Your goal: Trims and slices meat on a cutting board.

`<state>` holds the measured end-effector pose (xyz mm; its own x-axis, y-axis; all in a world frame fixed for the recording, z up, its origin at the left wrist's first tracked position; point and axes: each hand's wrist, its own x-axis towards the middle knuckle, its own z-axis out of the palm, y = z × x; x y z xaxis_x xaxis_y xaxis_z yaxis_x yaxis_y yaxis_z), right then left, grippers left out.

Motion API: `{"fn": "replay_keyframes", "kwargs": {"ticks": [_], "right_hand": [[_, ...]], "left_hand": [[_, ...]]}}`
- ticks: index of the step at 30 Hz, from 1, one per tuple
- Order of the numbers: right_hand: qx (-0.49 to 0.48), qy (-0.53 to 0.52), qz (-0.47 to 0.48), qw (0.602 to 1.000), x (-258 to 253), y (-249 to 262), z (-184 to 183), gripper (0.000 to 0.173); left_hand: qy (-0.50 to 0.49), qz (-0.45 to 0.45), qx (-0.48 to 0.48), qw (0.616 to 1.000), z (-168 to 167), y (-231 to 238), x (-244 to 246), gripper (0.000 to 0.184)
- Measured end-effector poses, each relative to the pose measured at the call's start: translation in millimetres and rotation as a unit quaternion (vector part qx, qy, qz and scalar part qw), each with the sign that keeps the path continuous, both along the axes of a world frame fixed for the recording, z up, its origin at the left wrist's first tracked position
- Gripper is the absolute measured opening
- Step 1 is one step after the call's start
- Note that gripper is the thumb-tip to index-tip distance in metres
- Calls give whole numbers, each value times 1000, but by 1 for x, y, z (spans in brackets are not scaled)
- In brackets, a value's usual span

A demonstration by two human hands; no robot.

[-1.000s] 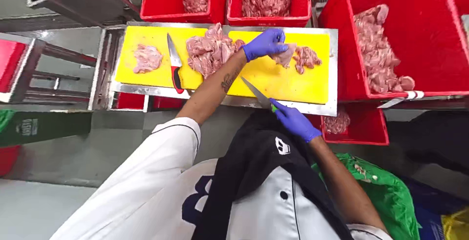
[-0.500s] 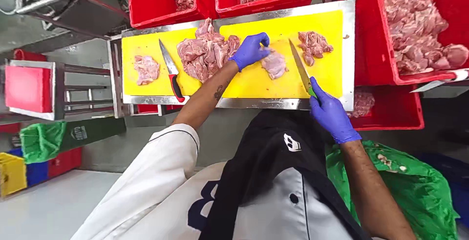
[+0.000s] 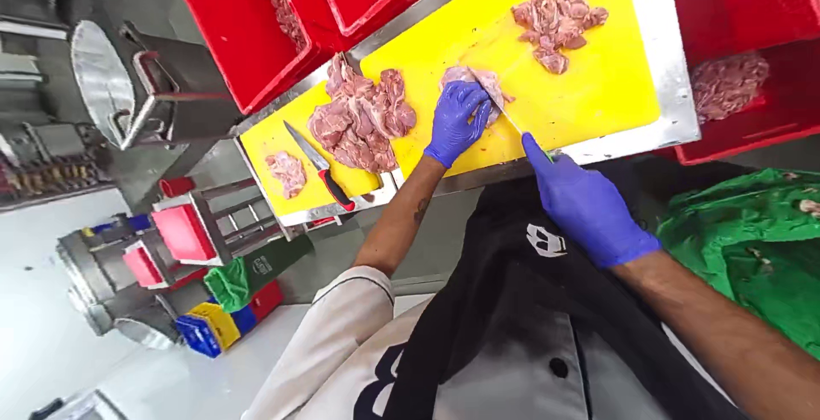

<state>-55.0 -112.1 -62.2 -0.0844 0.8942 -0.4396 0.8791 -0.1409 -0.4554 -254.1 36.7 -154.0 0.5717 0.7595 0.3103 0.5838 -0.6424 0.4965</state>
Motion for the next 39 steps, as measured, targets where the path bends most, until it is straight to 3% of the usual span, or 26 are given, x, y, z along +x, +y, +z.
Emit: {"fn": "replay_keyframes", "kwargs": {"ticks": [4, 6, 8, 14, 17, 20, 23, 25, 27, 29, 32, 35, 37, 39], "right_hand": [[21, 62, -5, 998, -24, 83, -11, 64], [25, 64, 2, 998, -33, 102, -12, 65], [35, 65, -5, 997, -26, 83, -11, 63], [15, 24, 3, 1000, 31, -61, -3, 55], [35, 50, 1, 998, 59, -52, -12, 51], [33, 79, -72, 994, 90, -12, -17, 52], [-39, 184, -137, 973, 120, 4, -19, 51], [-110, 266, -173, 942, 135, -11, -16, 50], [-151, 302, -187, 923, 149, -35, -8, 50], [-146, 309, -183, 922, 157, -56, 7, 51], [-61, 323, -208, 921, 145, -61, 39, 51], [54, 304, -208, 928, 110, -38, 71, 55], [86, 288, -183, 936, 82, -20, 73, 57], [58, 281, -139, 948, 56, -12, 51, 56]], "left_hand": [[-7, -1, 14, 1000, 2, -2, 0, 16], [1, -5, 19, 1000, 1, -4, -4, 21], [-9, -7, 36, 999, -5, 1, -3, 19], [-60, 2, -1, 998, -5, 1, -5, 13], [-113, 80, -25, 990, 1, 16, -11, 25], [56, 117, -77, 989, 13, 37, -22, 48], [199, 56, -144, 968, 35, 49, -19, 34], [225, 5, -191, 955, 47, 50, -21, 32], [163, -36, -287, 943, 60, 53, -22, 33], [27, -50, -387, 920, 74, 47, -17, 32], [-174, -30, -472, 864, 100, 25, 0, 22], [-273, 50, -488, 827, 110, 0, 7, 21], [-223, 127, -453, 854, 92, -14, 1, 27], [-27, 199, -374, 906, 62, -30, -13, 36]]}}
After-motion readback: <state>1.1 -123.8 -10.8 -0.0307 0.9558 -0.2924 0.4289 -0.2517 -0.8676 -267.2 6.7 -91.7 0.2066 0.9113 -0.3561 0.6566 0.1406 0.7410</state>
